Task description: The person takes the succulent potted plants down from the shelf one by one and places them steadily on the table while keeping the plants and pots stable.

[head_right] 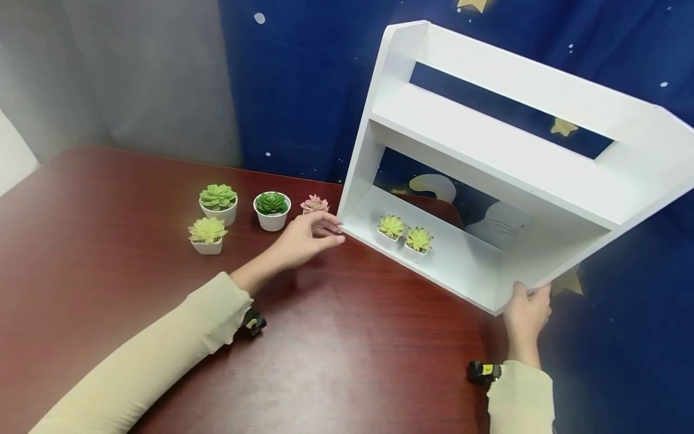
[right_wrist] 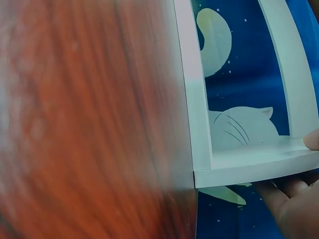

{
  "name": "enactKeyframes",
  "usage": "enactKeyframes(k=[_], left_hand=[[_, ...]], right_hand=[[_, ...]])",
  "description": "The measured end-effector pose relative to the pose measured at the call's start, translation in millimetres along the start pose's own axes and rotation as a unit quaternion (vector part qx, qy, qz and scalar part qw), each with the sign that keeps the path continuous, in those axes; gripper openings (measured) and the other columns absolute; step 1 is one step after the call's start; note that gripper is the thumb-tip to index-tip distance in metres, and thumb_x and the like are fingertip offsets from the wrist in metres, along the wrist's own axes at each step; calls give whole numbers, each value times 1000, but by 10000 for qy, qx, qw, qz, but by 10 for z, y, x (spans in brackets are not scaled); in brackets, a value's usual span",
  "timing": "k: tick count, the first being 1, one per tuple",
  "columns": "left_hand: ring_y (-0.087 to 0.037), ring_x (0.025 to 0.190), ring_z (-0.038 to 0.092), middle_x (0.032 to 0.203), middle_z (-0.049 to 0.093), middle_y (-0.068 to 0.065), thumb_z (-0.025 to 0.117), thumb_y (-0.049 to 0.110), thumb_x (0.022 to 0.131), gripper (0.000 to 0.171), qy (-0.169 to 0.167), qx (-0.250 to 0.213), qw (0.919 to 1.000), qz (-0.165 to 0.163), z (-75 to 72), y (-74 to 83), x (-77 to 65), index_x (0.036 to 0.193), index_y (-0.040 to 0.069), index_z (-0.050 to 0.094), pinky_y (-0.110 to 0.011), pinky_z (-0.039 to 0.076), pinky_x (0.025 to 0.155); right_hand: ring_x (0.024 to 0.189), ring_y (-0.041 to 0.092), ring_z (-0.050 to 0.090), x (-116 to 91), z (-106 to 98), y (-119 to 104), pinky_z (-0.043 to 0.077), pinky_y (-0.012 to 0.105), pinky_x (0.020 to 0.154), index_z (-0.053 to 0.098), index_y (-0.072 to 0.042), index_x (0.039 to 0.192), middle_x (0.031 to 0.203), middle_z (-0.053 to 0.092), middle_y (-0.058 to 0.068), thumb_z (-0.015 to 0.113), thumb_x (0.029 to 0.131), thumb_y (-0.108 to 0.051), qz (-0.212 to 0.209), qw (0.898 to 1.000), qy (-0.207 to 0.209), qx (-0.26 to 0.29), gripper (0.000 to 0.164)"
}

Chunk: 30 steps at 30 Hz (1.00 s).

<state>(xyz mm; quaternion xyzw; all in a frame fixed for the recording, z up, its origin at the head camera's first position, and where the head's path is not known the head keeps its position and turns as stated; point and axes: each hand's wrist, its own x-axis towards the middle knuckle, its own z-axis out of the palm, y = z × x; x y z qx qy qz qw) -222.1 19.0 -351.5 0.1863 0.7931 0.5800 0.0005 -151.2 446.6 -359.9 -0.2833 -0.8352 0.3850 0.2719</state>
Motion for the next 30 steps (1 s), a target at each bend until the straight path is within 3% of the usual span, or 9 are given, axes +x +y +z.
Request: enactKeyframes(k=[7,18,25,30], left_hand=[[-31,113,70,125,69,-21,74,16,89,50,-147,-198,9996,-151,293,-64,219,133,-1,59,-40,57,98],[-33,124,65,136,64,-19,78,23,87,68,-43,-144,9993,-348,568,-154,434,144,-1,49,-40,52,106],[-33,129,61,140,62,-19,78,14,86,66,260,-738,9963,-348,766,-144,528,143,-1,50,-40,51,108],[-32,139,53,149,53,-17,81,15,83,77,340,-650,9960,-517,873,-114,571,149,1,43,-40,47,113]], right_hand=[[139,50,41,-18,-2,-1,30,59,116,37,-5,150,152,46,28,43,99,-23,52,10000,40,-17,54],[140,49,41,-1,8,-16,29,61,118,36,-6,151,152,45,27,43,100,-25,40,10000,4,-27,55],[139,49,43,-25,10,-16,30,60,117,38,-5,150,151,47,28,42,100,-24,-7,10000,38,-74,53],[140,47,43,-13,24,-7,30,59,119,34,-9,154,154,45,25,41,102,-26,83,10000,-29,-31,55]])
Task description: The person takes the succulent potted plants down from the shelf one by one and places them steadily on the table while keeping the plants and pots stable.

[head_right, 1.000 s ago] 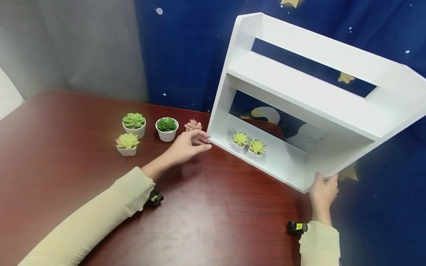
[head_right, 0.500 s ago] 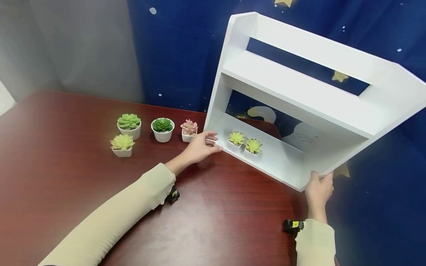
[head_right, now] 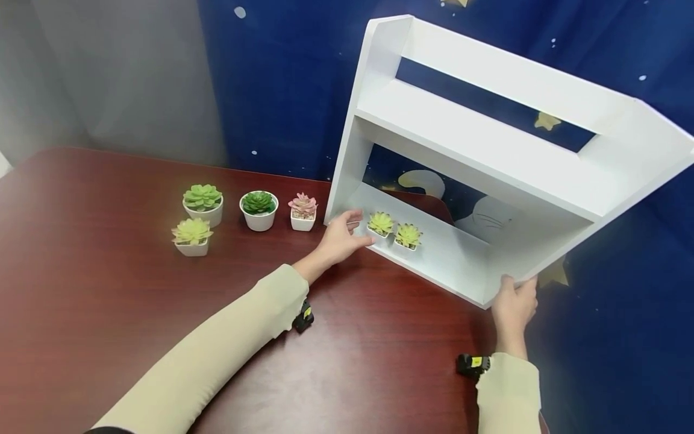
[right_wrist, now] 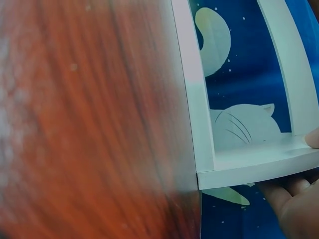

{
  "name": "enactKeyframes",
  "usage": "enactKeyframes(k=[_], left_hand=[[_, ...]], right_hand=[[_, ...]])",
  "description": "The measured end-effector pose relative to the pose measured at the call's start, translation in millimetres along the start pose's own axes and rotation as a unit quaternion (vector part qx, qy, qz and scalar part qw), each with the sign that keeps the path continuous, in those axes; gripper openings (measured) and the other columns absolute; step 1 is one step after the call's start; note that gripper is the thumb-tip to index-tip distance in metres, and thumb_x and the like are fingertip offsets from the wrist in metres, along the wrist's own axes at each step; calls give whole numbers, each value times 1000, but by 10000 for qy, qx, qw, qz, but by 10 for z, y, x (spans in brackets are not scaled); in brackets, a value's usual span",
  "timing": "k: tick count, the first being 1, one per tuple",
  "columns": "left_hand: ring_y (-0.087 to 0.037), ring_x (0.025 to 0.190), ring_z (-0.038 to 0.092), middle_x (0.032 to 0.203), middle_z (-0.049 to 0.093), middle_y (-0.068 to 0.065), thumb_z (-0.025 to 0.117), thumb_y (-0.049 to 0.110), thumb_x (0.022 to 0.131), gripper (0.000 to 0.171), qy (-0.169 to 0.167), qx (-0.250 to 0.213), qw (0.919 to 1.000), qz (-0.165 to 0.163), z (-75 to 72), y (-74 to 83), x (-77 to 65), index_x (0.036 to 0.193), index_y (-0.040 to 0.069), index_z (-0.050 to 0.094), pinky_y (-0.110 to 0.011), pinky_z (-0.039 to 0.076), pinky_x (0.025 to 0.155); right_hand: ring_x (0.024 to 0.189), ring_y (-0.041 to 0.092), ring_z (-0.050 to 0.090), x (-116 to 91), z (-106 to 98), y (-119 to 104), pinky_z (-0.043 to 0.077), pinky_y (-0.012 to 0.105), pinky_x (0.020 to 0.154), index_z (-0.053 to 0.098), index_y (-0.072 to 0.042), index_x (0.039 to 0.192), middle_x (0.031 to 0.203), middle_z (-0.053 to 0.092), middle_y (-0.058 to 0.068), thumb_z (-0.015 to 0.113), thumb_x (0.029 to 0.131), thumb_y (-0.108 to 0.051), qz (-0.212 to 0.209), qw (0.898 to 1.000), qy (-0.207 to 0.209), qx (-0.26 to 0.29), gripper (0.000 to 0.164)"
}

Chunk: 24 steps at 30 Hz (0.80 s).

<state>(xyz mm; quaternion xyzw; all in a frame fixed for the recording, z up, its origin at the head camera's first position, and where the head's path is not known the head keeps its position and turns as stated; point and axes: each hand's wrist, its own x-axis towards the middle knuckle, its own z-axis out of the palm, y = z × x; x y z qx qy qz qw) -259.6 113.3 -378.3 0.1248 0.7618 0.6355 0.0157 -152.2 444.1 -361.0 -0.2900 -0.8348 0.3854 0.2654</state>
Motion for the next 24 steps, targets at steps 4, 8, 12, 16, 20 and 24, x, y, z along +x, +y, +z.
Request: enactKeyframes(k=[4,8,12,16,20,24], left_hand=[[-32,143,48,154,48,-17,82,17,82,86,-110,42,9999,-120,60,11,34,153,1,37,-41,44,115],[-32,144,46,156,46,-17,83,18,82,88,-232,217,9993,-181,116,0,83,154,2,35,-41,42,117],[-29,144,47,156,46,-17,84,18,81,95,-181,333,9991,-201,181,-4,134,157,4,28,-39,40,119],[-28,144,47,156,46,-19,86,17,79,106,-41,202,9995,-220,258,-3,184,160,7,18,-39,41,118],[-28,145,45,156,44,-20,86,16,79,107,-74,185,9994,-288,320,-24,212,161,8,18,-38,40,119],[-28,144,47,155,46,-19,86,16,80,105,-85,364,9987,-356,322,-38,221,160,9,19,-38,41,118]], right_hand=[[139,47,44,2,8,9,31,59,117,38,-8,150,151,48,26,42,102,-26,-66,10000,71,-6,52],[136,49,46,-4,7,6,33,60,113,43,-5,144,146,52,28,44,100,-24,-151,9998,142,12,48],[135,49,47,-17,1,-13,33,59,112,44,-3,141,145,53,28,44,100,-23,-190,9997,170,29,46],[136,48,46,-12,-8,-21,33,59,113,45,-4,141,146,53,28,45,99,-23,-201,9996,189,29,46],[135,49,46,-3,-12,-10,33,60,112,44,-4,142,146,52,28,44,100,-24,-176,9997,194,19,47],[135,49,46,6,7,2,33,60,113,42,-4,145,147,51,27,43,101,-25,-160,9997,163,30,49]])
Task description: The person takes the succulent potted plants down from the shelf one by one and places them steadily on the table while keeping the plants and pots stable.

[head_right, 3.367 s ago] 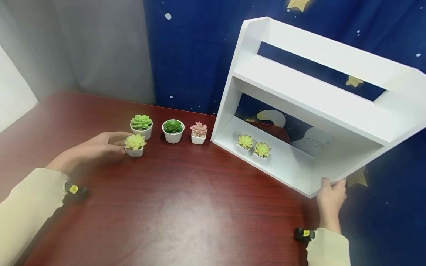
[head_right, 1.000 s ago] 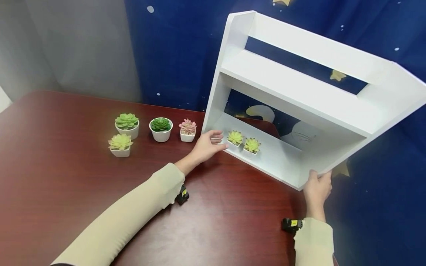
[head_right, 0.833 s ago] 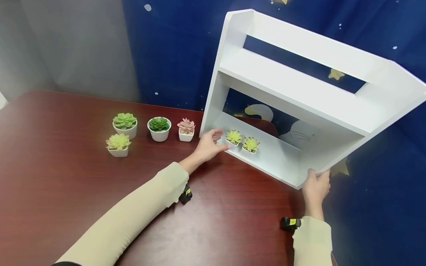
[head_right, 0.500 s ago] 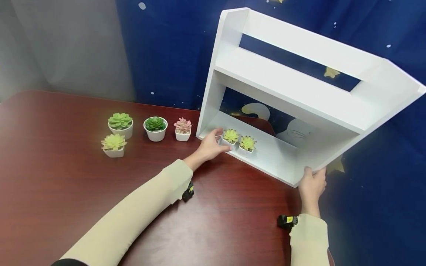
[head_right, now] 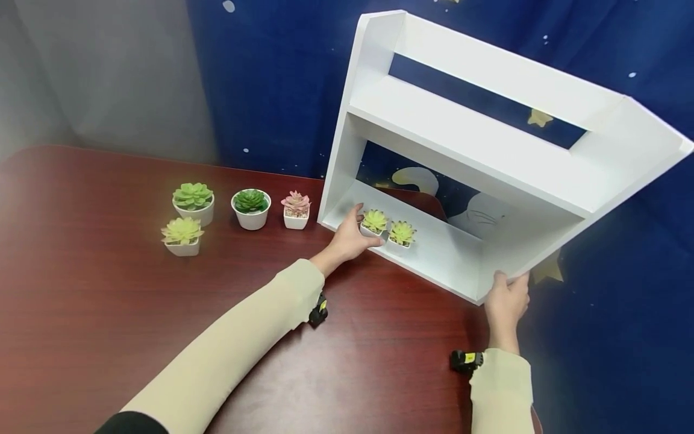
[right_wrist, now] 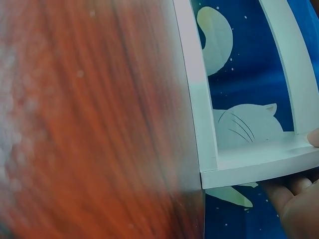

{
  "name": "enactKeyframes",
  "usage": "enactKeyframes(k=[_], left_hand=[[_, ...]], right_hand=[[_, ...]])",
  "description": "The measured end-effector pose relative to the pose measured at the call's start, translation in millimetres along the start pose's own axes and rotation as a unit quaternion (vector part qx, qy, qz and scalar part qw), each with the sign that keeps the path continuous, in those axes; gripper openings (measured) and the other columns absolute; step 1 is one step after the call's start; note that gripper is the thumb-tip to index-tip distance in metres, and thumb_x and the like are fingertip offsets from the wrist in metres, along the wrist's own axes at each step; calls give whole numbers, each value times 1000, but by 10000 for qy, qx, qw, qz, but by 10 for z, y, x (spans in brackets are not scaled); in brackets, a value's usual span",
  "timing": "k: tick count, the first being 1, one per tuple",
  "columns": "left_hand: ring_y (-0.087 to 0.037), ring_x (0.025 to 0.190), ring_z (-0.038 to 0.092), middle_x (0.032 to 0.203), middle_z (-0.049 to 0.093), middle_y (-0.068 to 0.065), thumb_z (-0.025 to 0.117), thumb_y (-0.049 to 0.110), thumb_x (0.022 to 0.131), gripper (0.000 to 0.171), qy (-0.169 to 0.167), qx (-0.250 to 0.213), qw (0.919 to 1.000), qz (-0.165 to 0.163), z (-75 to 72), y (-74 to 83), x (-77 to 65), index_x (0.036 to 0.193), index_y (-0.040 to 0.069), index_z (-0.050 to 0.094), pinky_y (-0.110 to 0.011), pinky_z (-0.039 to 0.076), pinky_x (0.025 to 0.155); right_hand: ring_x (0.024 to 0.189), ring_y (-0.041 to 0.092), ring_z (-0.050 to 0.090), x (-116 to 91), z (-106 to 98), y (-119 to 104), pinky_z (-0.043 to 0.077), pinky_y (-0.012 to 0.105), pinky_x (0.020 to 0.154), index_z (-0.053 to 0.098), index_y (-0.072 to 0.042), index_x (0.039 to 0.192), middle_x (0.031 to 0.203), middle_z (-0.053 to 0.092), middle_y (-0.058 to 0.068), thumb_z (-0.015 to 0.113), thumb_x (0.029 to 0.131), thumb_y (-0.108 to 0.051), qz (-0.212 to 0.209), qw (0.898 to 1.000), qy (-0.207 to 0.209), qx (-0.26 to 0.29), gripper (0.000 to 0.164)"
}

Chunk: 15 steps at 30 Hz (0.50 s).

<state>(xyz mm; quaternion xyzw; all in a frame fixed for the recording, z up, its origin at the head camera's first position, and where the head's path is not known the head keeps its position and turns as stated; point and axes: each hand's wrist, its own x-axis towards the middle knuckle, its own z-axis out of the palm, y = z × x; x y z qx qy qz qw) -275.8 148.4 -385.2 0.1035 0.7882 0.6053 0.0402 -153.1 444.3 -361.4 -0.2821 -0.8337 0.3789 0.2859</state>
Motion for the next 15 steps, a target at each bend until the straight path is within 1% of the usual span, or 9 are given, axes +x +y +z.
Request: enactKeyframes(k=[4,7,11,15], left_hand=[[-29,141,51,151,51,-21,86,18,80,102,93,85,9999,3,-27,4,15,159,6,22,-38,43,117],[-29,140,51,149,52,-21,86,20,80,99,108,143,9998,-30,-33,8,25,157,2,26,-37,43,116],[-28,137,53,147,53,-20,86,22,80,90,121,359,9993,-31,-4,5,36,151,-2,36,-36,43,117],[-28,134,55,144,57,-19,86,24,81,81,184,534,9984,-4,19,-3,44,146,-4,45,-36,44,115]], right_hand=[[136,47,47,2,15,-1,34,59,114,43,-4,144,147,52,26,43,101,-25,-22,10000,9,46,48],[135,47,48,-2,21,-1,34,59,113,44,-4,143,146,53,26,44,101,-24,-32,10000,29,53,46],[136,47,47,-17,14,-7,33,59,113,44,-4,143,146,52,27,44,101,-24,-13,10000,19,28,47],[139,45,45,-34,0,-15,32,58,117,42,-5,146,149,51,26,43,102,-25,34,10000,-25,18,49]])
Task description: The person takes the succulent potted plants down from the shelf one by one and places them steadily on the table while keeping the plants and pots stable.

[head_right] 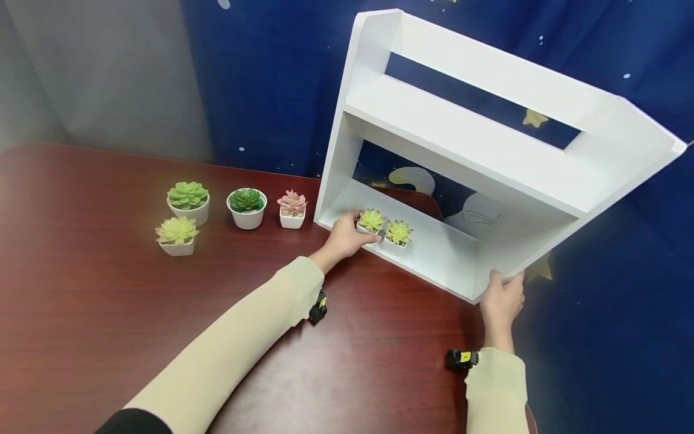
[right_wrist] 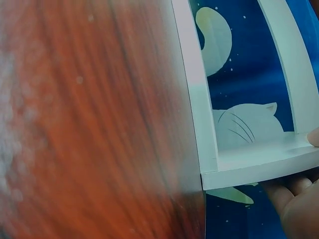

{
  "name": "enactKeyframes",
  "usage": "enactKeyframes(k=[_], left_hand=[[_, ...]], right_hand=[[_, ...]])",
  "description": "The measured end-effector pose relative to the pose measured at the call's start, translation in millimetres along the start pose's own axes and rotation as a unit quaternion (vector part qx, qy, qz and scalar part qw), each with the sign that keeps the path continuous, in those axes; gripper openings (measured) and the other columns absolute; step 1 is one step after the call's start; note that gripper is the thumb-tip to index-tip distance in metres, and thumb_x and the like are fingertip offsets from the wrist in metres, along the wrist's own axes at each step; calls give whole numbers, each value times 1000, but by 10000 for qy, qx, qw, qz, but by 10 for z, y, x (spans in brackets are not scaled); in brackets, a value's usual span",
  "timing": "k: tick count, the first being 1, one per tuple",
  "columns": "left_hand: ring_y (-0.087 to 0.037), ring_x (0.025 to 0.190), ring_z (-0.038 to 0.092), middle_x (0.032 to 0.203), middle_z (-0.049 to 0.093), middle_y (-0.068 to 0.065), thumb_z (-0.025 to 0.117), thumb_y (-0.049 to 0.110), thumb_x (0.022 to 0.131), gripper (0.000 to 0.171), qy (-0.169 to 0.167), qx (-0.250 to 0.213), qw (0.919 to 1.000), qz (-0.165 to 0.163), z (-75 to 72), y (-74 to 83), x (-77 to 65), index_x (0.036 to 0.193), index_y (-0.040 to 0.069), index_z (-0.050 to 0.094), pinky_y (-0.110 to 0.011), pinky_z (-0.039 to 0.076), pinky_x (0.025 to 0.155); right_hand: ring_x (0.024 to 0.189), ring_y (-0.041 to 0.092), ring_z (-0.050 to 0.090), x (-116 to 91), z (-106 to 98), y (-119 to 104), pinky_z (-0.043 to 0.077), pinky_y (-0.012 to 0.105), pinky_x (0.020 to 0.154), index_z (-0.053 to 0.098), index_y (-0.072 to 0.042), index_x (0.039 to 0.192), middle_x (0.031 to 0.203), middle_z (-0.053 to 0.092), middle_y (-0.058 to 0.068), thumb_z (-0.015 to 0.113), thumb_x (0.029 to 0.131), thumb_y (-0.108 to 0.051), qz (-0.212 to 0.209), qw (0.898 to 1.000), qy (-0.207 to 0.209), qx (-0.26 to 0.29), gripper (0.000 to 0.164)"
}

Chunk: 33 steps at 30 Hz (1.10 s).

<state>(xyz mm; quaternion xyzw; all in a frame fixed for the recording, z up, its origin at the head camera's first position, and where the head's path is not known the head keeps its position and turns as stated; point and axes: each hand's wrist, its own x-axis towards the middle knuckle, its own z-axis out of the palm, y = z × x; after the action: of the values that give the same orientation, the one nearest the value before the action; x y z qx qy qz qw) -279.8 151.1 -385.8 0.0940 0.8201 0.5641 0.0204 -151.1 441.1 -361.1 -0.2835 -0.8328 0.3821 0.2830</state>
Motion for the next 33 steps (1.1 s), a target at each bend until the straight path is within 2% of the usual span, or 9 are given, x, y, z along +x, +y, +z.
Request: enactKeyframes(k=[11,17,23,33], left_hand=[[-28,132,56,143,58,-19,85,24,81,77,21,-123,9999,-13,-138,-23,-86,143,-3,50,-39,44,115],[-28,138,52,148,55,-19,86,29,81,82,-204,-111,9997,73,-202,96,-206,146,-3,48,-39,42,117],[-26,137,53,146,58,-15,86,30,79,81,-208,16,9995,241,-312,233,-318,145,-1,51,-38,43,116],[-23,128,58,143,61,-12,84,30,80,77,-421,196,9973,571,-615,365,-552,145,3,52,-40,46,112]], right_hand=[[140,46,44,-27,12,-2,30,59,118,38,-8,150,152,48,25,42,102,-27,52,10000,-80,20,52],[139,46,44,-25,-9,-8,31,59,118,38,-8,151,152,48,25,41,102,-27,51,9999,-93,20,52],[139,46,44,-35,-11,-12,31,59,117,39,-8,149,151,49,24,41,102,-26,93,9999,-83,-9,51],[137,49,44,-18,-12,-15,31,59,113,43,-4,143,148,50,28,44,100,-25,28,10000,6,-8,48]])
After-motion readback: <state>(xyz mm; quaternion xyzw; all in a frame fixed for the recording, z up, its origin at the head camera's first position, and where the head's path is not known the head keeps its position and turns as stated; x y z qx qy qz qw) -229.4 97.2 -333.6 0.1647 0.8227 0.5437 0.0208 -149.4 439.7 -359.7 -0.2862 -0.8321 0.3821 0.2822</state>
